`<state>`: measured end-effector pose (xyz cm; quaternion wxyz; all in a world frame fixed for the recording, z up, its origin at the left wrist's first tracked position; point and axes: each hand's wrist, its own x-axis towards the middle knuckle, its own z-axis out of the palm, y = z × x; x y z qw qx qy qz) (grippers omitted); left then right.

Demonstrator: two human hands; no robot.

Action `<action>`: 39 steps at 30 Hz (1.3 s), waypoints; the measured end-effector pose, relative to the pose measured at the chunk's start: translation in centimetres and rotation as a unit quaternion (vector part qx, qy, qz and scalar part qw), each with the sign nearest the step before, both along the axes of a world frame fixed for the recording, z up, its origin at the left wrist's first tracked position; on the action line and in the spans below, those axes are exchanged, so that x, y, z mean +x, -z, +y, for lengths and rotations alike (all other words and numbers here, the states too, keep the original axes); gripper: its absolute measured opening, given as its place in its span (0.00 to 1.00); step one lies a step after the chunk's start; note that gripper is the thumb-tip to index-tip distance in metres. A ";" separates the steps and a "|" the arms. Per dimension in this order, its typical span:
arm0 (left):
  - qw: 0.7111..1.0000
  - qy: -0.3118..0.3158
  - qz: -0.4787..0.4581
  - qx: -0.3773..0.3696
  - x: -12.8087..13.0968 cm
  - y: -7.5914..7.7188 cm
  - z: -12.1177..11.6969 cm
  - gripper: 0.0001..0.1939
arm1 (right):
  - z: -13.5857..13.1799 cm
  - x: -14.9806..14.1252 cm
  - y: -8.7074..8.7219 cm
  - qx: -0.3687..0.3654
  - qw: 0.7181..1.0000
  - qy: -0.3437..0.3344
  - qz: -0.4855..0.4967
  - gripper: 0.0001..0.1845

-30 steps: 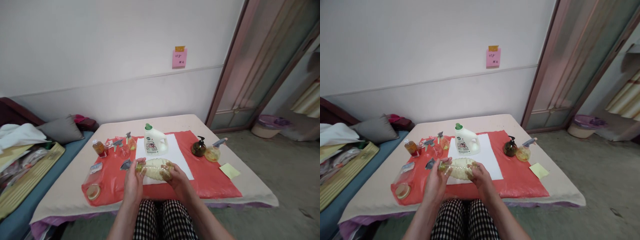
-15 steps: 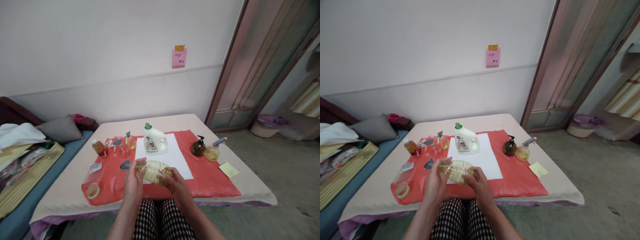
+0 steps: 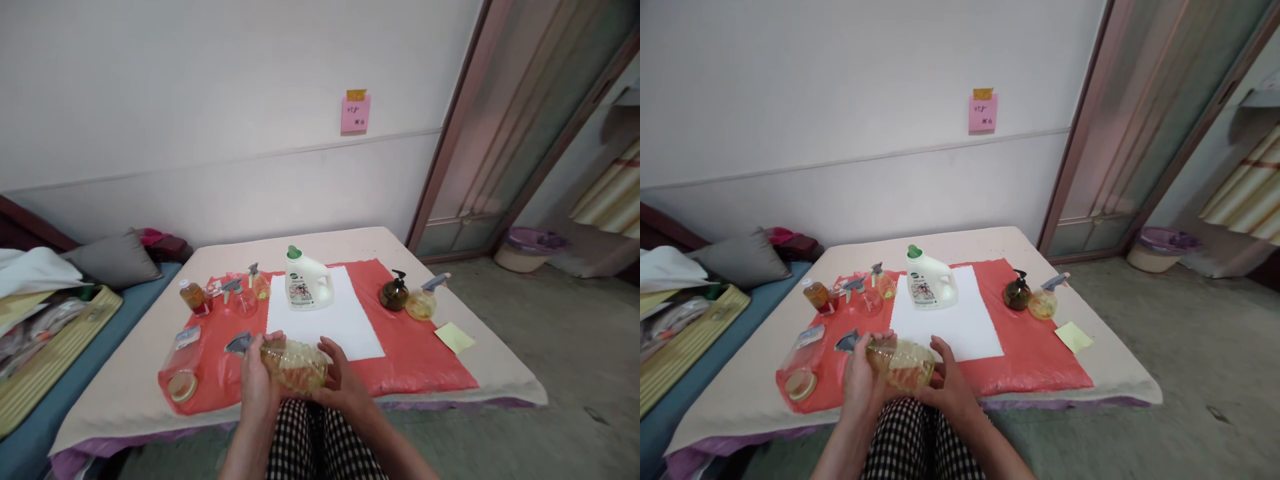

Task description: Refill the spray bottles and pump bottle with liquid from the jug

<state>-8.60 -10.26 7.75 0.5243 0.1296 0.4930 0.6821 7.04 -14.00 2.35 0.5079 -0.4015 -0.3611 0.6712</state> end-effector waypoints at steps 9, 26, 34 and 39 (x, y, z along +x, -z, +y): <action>0.998 -0.018 -0.052 -0.020 -0.9 1.3 -0.4 0.08 | -1.0 -1.9 1.4 -0.070 0.997 -0.004 -0.012 0.38; 0.999 -0.017 0.025 -0.022 -2.0 4.1 0.4 0.08 | -0.9 -2.5 3.7 -0.125 0.990 -0.062 -0.016 0.39; 0.953 -0.106 0.280 -0.053 -6.1 7.2 4.9 0.19 | -1.0 -1.7 4.5 -0.141 0.988 -0.029 -0.057 0.41; 0.890 -0.151 0.426 -0.068 -10.8 8.6 11.2 0.18 | -1.8 1.0 5.2 -0.144 0.987 -0.007 -0.077 0.29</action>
